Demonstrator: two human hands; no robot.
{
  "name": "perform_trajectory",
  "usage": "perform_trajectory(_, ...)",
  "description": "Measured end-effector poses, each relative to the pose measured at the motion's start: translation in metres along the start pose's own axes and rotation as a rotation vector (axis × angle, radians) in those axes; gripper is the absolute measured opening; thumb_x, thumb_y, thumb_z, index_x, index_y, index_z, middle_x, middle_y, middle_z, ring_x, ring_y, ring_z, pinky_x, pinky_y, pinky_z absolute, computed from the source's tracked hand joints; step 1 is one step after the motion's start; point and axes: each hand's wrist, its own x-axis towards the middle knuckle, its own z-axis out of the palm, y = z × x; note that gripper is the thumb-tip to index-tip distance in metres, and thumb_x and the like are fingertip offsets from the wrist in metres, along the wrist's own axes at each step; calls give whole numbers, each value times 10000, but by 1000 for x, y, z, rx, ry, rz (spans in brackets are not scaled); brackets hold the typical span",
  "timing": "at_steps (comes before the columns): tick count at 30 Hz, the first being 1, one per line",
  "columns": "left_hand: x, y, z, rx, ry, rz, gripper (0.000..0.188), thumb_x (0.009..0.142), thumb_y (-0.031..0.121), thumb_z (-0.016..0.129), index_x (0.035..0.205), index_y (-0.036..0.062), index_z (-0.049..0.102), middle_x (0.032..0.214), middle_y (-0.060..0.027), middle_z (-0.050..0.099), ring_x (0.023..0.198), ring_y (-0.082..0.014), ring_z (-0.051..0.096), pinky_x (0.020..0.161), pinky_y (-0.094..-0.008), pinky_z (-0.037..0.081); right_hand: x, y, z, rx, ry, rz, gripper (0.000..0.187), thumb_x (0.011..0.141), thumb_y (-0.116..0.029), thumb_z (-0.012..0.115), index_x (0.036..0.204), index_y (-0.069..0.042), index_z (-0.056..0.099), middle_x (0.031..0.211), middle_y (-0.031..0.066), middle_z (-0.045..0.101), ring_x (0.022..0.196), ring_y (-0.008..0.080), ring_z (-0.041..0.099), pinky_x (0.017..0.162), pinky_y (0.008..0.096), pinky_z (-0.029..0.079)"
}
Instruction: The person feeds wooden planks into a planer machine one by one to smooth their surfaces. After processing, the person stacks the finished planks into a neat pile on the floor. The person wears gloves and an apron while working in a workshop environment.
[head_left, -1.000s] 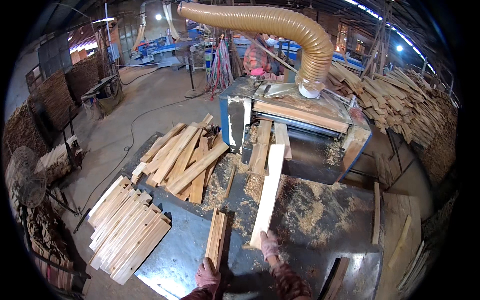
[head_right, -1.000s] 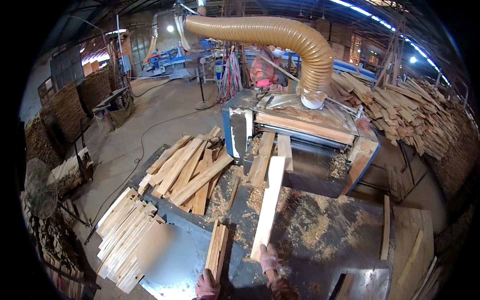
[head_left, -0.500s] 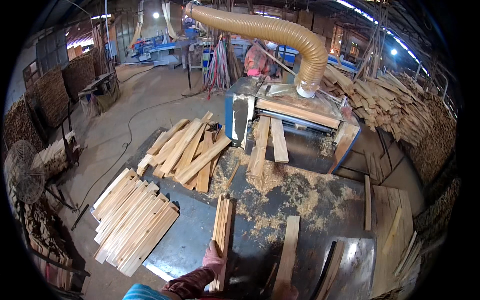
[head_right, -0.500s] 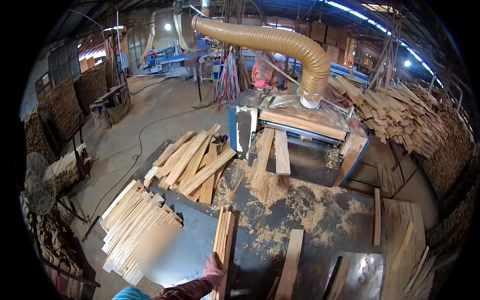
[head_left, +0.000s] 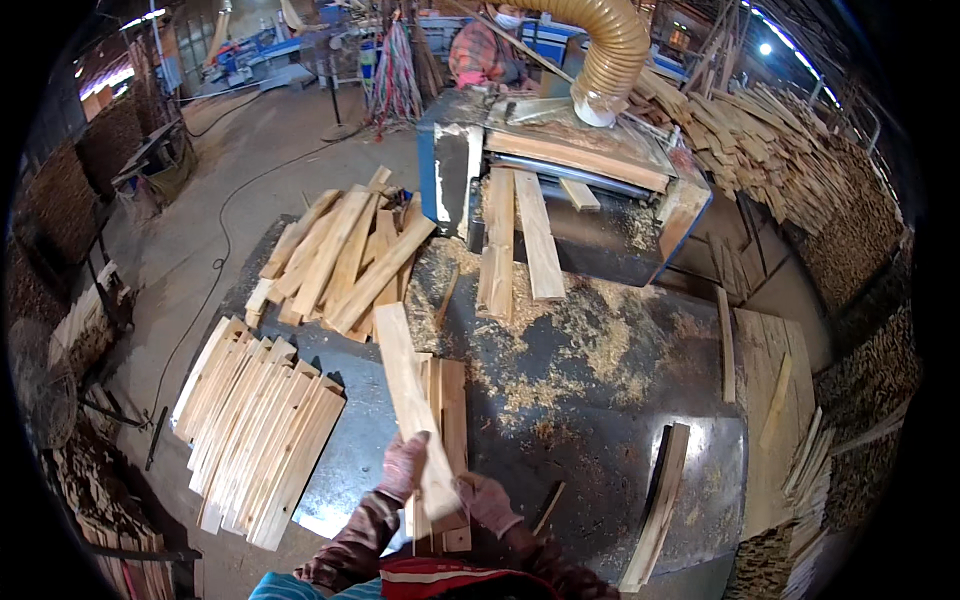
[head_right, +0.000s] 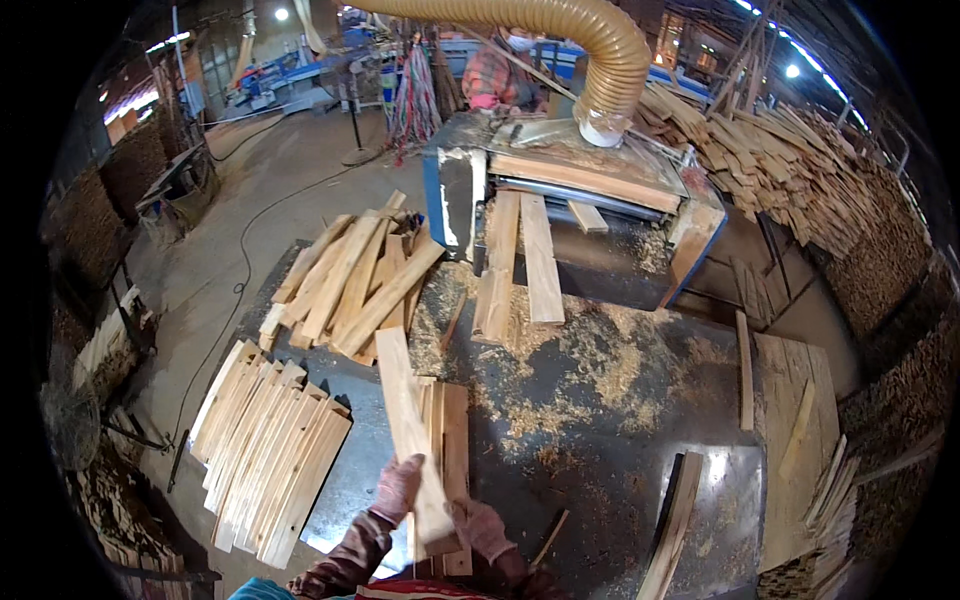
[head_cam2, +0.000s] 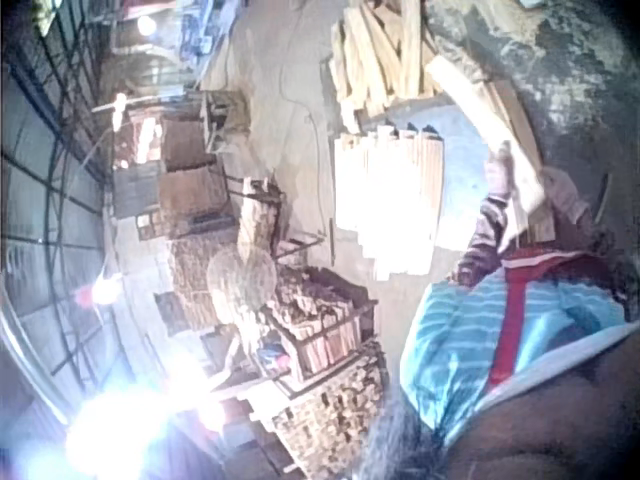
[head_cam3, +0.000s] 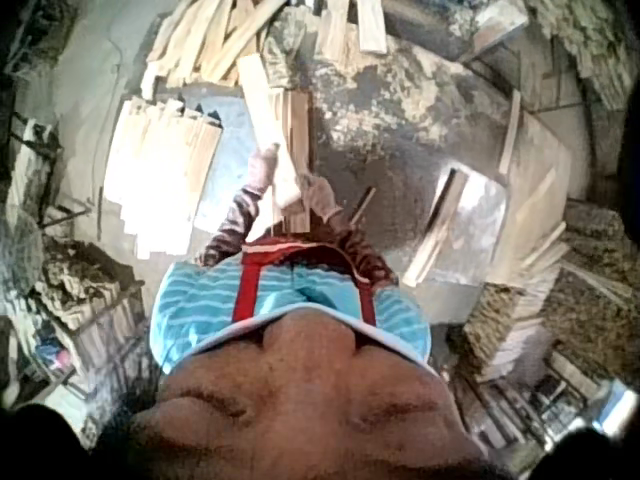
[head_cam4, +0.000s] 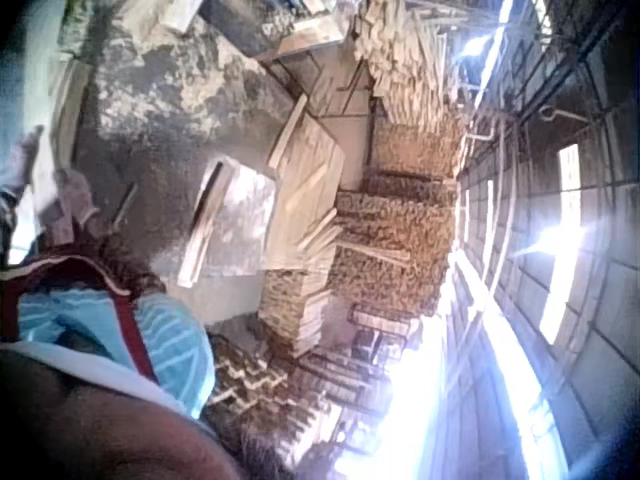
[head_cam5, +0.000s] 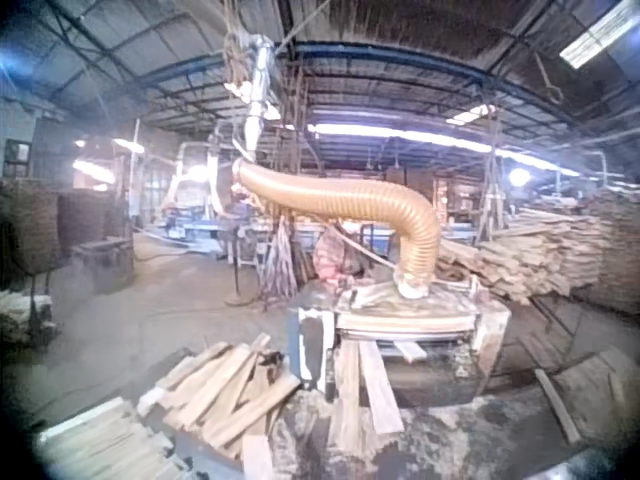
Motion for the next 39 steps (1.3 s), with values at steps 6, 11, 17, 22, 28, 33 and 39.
perform_trajectory(6,41,45,-22,-249,-151,-69,364,935,334,629,1104,12,630,919,-115,698,812,-243,687,769,-367,572,166,-48,-152,760,694,-155,660,990,-353,562,1468,53,354,1538,232,350,1369,319,424,1154,362,310)
perform_trajectory(11,74,42,-15,-746,-332,-259,392,1005,401,520,1188,56,563,632,52,429,525,-95,447,552,-295,447,249,-54,-252,475,629,-155,454,981,-296,593,1235,80,580,1102,133,645,959,194,569,877,315,459)
perform_trajectory(17,81,11,0,-1120,-649,-36,272,1042,222,369,1222,50,478,686,51,378,534,-101,427,626,-299,433,214,28,-157,469,519,-43,362,996,-308,543,1002,38,652,812,53,607,717,140,490,655,342,431)
perform_trajectory(22,79,-20,-16,-1138,-689,-76,279,1050,217,306,1245,75,446,688,59,375,535,-104,419,647,-311,449,61,154,-50,267,606,172,376,994,-307,504,972,21,688,812,186,672,751,243,611,711,425,468)
perform_trajectory(28,40,28,-76,-230,-443,-213,502,949,554,520,943,66,638,624,26,445,586,-140,485,602,-345,457,-97,142,-22,80,568,421,419,991,-344,504,957,20,711,876,207,705,841,328,683,739,435,498)
perform_trajectory(33,-14,48,-145,1378,335,-110,593,840,621,622,1050,73,706,968,-211,709,981,-373,667,843,-451,509,-128,186,-1,117,642,392,417,975,-386,521,949,-25,728,879,230,692,849,391,682,734,443,518)
perform_trajectory(39,-45,9,-313,1442,684,-83,366,766,345,692,1002,66,697,967,-239,693,968,-423,657,841,-507,524,-89,158,24,222,572,89,324,977,-348,555,1004,-74,727,897,198,706,880,352,693,751,404,538)
